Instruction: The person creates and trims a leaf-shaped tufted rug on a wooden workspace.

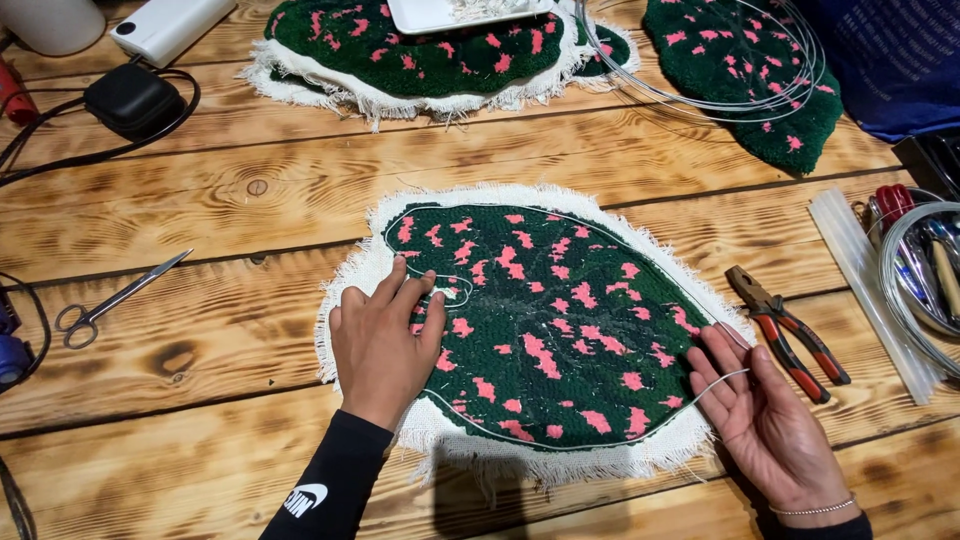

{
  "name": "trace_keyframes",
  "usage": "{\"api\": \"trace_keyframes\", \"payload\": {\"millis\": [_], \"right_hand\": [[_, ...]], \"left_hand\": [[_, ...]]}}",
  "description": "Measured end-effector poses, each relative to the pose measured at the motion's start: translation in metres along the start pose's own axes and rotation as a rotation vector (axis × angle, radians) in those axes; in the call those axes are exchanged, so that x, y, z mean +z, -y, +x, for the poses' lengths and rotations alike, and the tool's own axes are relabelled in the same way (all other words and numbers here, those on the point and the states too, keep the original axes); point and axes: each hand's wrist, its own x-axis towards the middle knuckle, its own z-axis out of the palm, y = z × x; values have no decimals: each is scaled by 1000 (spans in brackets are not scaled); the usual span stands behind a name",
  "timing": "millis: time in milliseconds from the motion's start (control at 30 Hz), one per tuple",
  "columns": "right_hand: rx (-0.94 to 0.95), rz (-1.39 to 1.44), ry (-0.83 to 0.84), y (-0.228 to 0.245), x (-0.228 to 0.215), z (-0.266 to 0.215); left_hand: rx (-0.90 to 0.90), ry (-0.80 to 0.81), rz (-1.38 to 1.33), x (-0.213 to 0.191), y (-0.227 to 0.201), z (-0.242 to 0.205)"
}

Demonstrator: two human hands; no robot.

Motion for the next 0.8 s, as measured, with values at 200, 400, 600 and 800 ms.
{"api": "trace_keyframes", "payload": {"millis": [200, 400, 600, 800], "right_hand": [[9, 124, -38, -4, -21, 8], [23, 155, -135, -1, -19, 9], [26, 101, -139, 1, -9, 9], [-711, -1020, -299, -3, 27, -22]], "left_hand": [[-6, -8, -7, 1, 1, 0], [-17, 11, -15, 1, 1, 0], [-22, 16, -16, 0, 1, 0], [-9, -4, -13, 0, 0, 0]]}}
